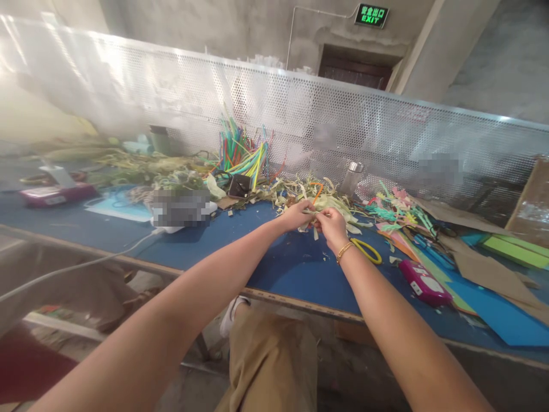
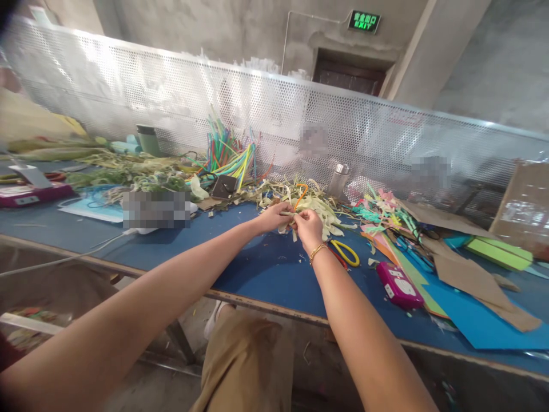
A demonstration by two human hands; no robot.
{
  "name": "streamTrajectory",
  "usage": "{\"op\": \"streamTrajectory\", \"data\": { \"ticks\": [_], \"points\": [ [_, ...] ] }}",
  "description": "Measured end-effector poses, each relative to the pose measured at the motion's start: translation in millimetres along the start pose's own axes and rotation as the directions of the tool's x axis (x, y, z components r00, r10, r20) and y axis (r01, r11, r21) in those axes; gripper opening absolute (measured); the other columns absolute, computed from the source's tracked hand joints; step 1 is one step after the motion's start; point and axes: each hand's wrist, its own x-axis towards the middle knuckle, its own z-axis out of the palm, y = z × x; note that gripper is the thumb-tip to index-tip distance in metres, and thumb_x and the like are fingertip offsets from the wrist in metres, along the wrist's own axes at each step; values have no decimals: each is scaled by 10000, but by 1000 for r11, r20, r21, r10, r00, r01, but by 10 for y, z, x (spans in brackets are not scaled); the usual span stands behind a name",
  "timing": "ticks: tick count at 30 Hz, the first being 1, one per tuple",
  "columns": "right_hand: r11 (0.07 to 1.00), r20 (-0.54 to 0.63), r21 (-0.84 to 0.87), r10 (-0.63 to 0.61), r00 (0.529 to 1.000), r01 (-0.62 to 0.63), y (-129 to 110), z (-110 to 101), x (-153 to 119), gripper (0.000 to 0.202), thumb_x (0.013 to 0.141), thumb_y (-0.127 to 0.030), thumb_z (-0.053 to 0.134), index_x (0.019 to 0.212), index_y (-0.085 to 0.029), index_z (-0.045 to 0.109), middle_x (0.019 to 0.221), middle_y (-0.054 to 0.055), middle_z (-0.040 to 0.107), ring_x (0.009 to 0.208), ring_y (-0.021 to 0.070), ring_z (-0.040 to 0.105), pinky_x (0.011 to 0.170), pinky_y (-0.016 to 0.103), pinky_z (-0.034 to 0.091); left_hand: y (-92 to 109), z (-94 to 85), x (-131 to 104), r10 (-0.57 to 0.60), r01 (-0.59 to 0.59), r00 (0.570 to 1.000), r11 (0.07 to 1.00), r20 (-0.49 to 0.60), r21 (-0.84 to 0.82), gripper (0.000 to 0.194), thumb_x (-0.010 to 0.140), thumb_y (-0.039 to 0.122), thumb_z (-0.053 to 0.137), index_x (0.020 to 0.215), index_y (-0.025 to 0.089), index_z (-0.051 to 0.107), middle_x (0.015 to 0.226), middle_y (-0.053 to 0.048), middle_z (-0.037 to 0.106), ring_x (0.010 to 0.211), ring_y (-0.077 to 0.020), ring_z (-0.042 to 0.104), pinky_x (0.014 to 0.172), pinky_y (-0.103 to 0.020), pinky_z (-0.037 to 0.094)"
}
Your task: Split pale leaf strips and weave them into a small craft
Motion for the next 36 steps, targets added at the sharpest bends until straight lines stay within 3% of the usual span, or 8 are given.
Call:
{"op": "streamTrajectory", "data": {
  "ticks": [3,6,12,25,31,36],
  "points": [
    [999,0,25,29,1000,-29,4,-5,11,110,604,-245,595,651,-214,500,479,-43,554,458,136,547,420,220,388,6,13,-4,-6,10,999,996,45,-84,236,722,166,655,890,165,489,609,18,620,519,-100,591,511,-190,438],
    [998,15,33,61,998,-61,10,-6,21,121,599,-257,602,652,-213,503,485,-40,558,457,135,544,420,223,383,-2,-3,9,-3,7,999,998,54,-65,305,658,144,716,861,163,490,592,26,617,520,-101,590,519,-190,438],
    [997,27,41,60,998,-61,6,11,19,143,592,-264,623,649,-208,504,509,-25,582,473,134,542,417,218,358,25,-16,19,-43,43,999,999,-2,-14,228,670,76,661,840,160,533,578,34,613,510,-105,592,520,-196,443],
    [993,130,110,34,991,-49,56,-12,51,206,602,-308,671,725,-199,545,590,-20,595,559,139,571,481,247,458,138,1,-29,-177,160,980,972,-91,-170,167,703,39,647,787,142,546,560,35,572,486,-79,546,558,-214,474],
    [998,129,-49,-29,991,35,97,-23,84,183,635,-329,635,749,-207,560,631,-4,608,585,156,583,497,269,476,131,-2,-15,-217,203,972,967,-87,-153,147,735,40,625,803,146,547,528,42,552,445,-82,535,511,-202,442],
    [946,100,-261,-169,980,190,122,-56,110,130,638,-317,604,697,-202,583,596,2,602,587,160,559,554,275,456,128,15,-7,-214,203,972,973,-101,-112,152,724,43,627,792,150,544,537,44,554,443,-80,537,491,-188,425]
  ]
}}
